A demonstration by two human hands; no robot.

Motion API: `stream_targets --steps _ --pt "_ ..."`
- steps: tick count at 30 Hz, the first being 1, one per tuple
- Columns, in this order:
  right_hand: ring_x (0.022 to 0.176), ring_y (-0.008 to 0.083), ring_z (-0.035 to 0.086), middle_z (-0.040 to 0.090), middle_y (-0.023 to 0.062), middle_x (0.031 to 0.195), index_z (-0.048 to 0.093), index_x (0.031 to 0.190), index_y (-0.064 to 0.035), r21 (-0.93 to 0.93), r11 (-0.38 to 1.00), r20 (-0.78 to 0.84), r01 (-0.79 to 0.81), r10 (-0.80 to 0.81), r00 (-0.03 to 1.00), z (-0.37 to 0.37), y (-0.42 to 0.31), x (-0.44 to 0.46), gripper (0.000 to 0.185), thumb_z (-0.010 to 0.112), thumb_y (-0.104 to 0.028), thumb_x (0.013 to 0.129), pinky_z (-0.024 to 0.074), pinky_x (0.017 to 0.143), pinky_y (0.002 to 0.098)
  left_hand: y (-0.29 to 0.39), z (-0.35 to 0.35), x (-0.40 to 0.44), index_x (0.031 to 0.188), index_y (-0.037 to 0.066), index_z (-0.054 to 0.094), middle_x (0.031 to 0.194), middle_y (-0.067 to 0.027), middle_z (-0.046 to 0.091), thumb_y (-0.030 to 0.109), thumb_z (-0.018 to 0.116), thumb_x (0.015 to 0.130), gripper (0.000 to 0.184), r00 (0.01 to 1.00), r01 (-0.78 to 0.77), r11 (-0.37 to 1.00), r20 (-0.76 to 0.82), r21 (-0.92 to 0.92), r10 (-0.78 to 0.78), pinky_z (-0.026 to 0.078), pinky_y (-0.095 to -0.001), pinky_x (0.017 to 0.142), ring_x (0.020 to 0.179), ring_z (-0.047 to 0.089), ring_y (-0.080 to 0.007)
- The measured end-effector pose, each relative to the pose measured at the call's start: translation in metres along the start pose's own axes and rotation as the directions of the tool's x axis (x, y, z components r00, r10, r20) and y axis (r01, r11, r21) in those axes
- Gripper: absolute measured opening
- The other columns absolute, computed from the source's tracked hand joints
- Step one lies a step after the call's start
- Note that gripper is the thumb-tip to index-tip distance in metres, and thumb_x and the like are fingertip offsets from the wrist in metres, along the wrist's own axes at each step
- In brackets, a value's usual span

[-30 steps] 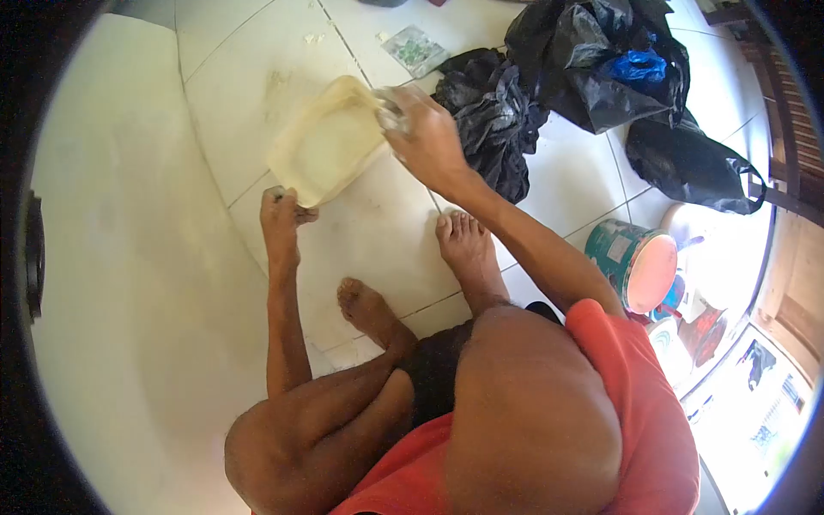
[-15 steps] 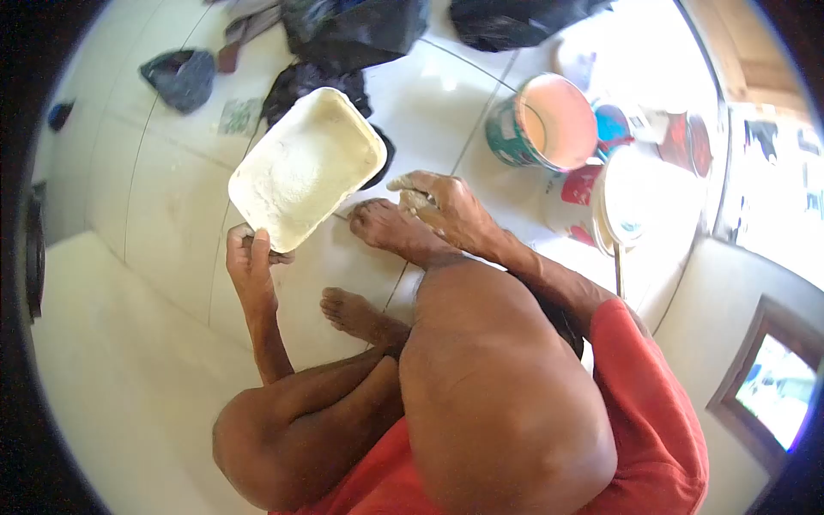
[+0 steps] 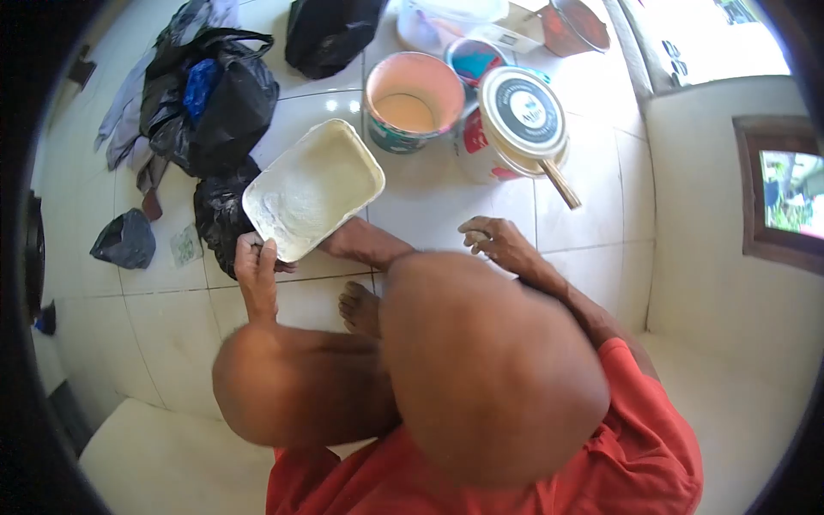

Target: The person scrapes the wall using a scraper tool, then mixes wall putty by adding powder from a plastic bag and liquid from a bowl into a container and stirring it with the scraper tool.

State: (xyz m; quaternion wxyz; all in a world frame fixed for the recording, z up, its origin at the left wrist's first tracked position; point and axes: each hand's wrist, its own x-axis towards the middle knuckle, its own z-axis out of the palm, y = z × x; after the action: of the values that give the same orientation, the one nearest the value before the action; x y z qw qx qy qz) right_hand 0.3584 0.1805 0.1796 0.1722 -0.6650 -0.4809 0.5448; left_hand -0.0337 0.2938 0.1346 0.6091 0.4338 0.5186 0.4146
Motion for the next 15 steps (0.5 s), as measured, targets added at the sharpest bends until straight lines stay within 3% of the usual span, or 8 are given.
stream_targets --steps 5,8,10,12,15 --pt "0.082 0.0167 0.062 0.065 0.0084 0.094 0.060 0.121 0.0022 -0.002 0.992 -0.113 -0.125 0.124 0.986 -0.044 -0.078 -0.039 0.035 0.058 -0.023 0.096 0.0507 0.077 0.0302 -0.016 -0.015 -0.005 0.105 -0.002 0.047 0.083 -0.0141 0.064 0.025 0.059 0.096 0.030 0.997 0.010 1.000 0.081 0.013 -0.011 0.054 -0.0298 0.053 0.059 0.061 -0.0167" --pt "0.080 0.0137 0.062 0.066 0.0080 0.092 0.062 0.118 0.0007 -0.068 0.995 -0.179 -0.077 0.064 0.982 -0.058 -0.086 -0.035 0.033 0.056 -0.023 0.097 0.0505 0.068 0.0271 -0.020 -0.014 -0.016 0.102 -0.001 0.046 0.081 -0.0125 0.064 0.021 0.059 0.096 0.027 0.997 0.039 0.999 0.070 -0.006 -0.038 0.051 -0.0282 0.055 0.060 0.060 -0.0148" --pt "0.077 0.0110 0.062 0.067 0.0072 0.090 0.063 0.117 0.0003 0.073 0.994 -0.155 -0.077 0.088 0.984 -0.069 -0.093 -0.037 0.031 0.053 -0.020 0.096 0.0488 0.060 0.0249 -0.028 -0.010 -0.022 0.102 -0.001 0.046 0.082 -0.0128 0.064 0.021 0.059 0.096 0.027 0.998 0.041 0.999 0.041 0.007 -0.042 0.052 -0.0284 0.055 0.060 0.060 -0.0148" --pt "0.074 0.0101 0.062 0.067 0.0058 0.088 0.064 0.117 0.0005 0.109 0.994 -0.182 0.009 0.011 0.983 -0.090 -0.095 -0.034 0.035 0.055 -0.026 0.097 0.0479 0.059 0.0242 -0.041 -0.007 -0.026 0.102 -0.001 0.046 0.083 -0.0130 0.063 0.021 0.058 0.097 0.026 0.998 0.062 0.998 0.024 0.007 -0.062 0.052 -0.0283 0.055 0.061 0.060 -0.0150" --pt "0.071 0.0096 0.061 0.065 0.0063 0.086 0.063 0.116 0.0054 0.032 0.984 -0.296 0.175 -0.158 0.942 -0.141 -0.100 -0.015 0.041 0.062 -0.025 0.089 0.0466 0.056 0.0223 -0.042 0.005 -0.031 0.103 -0.001 0.046 0.082 -0.0127 0.063 0.021 0.057 0.097 0.024 0.999 0.046 0.998 0.011 0.040 -0.047 0.052 -0.0283 0.054 0.061 0.061 -0.0155"
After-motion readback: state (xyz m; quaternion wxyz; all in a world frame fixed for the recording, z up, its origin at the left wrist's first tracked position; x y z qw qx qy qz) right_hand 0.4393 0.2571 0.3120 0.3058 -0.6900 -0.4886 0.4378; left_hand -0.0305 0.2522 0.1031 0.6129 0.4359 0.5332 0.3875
